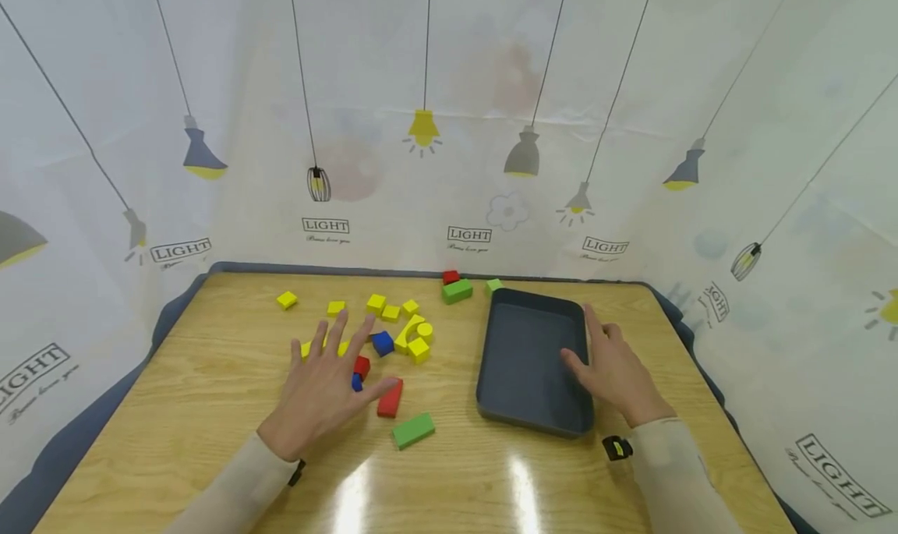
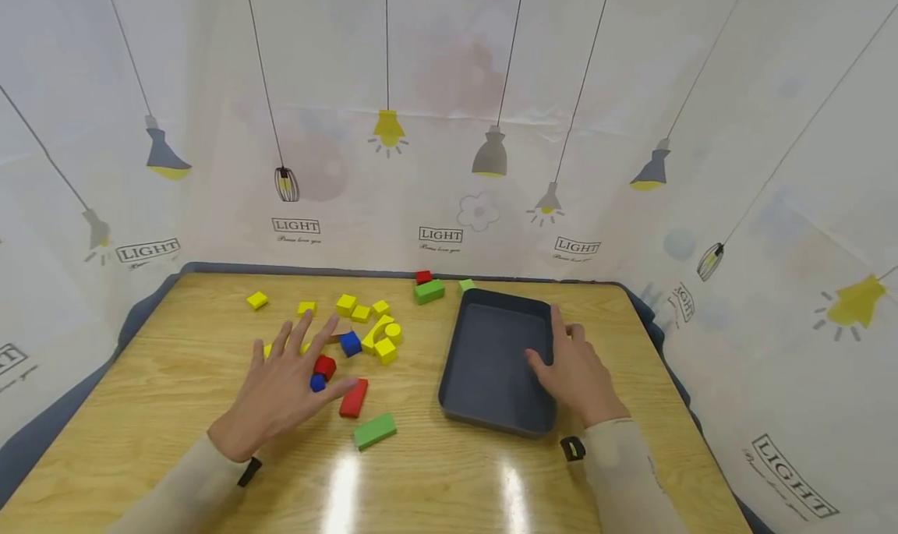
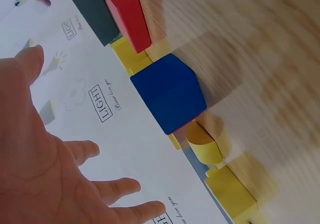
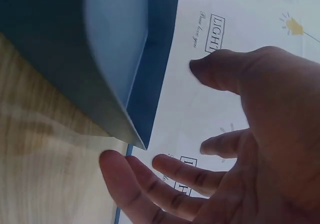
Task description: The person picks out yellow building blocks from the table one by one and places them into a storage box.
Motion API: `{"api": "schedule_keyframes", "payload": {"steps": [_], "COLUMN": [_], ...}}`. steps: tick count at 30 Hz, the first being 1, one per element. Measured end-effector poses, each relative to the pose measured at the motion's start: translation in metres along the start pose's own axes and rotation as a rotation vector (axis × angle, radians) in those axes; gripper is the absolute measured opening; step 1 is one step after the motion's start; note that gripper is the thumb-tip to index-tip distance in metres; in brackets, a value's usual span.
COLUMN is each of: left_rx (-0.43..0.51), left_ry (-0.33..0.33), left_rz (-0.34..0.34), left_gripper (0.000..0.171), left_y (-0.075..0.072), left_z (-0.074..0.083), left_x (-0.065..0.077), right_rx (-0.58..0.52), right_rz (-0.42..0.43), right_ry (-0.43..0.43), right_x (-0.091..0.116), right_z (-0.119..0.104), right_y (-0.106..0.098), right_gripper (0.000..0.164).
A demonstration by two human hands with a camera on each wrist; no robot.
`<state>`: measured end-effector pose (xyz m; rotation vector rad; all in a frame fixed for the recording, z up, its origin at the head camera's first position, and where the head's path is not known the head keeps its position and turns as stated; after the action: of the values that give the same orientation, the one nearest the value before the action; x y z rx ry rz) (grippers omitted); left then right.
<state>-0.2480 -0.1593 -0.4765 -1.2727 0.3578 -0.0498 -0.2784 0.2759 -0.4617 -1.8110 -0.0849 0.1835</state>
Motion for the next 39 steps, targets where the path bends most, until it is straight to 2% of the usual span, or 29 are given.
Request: {"api": "schedule_keyframes", "payload": {"steps": [7, 15, 21, 25, 33, 39], "left_rx": [0.012, 0.034, 0.022, 0.008, 0.083, 0.111], "left_ry": [0.059, 0.060, 0.071, 0.091, 0.143, 0.143], "left_rz": [0.037, 0.024, 0.004, 0.014, 0.010, -0.040], "left_gripper": [0.098, 0.098, 0.097, 0.096, 0.092, 0.074], "left_y": [0.001, 0.006, 0.011, 0.013, 0.018, 0.026], "left_z": [0.010, 0.021, 0.031, 0.036, 0.049, 0.062], "left_x": [-0.004, -0.013, -0.019, -0.023, -0.033, -0.045], "right_rx": [-0.036, -0.064, -0.239, -0.278, -0.286, -0.319], "right_rz": [-0.087, -0.163, -0.236, -0.238, -0.233, -0.242], "right_ry": [-0.005, 0.003, 0.071, 0.087, 0.081, 0.090], "right_x": [-0.010, -0.021, -0.020, -0.019, -0.018, -0.018], "right_z": [0.005, 0.013, 0.017, 0.017, 0.019, 0.020], "right_y": [0.006, 0.015, 0.022, 0.023, 0.024, 0.024], "right_gripper": [0.093, 0.081, 0.071, 0.070, 0.070, 0.072]}}
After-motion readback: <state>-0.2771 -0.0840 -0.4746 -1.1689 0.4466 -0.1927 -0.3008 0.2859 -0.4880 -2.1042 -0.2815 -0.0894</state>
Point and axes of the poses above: each hand's wrist, its own x-axis away from the middle knuckle, its own y-axis out of the palm, z = x × y, the point moved 6 cm from there along -x, towards the middle knuckle, and after that the axes turned 6 degrees about x, right-handed, at the moved point
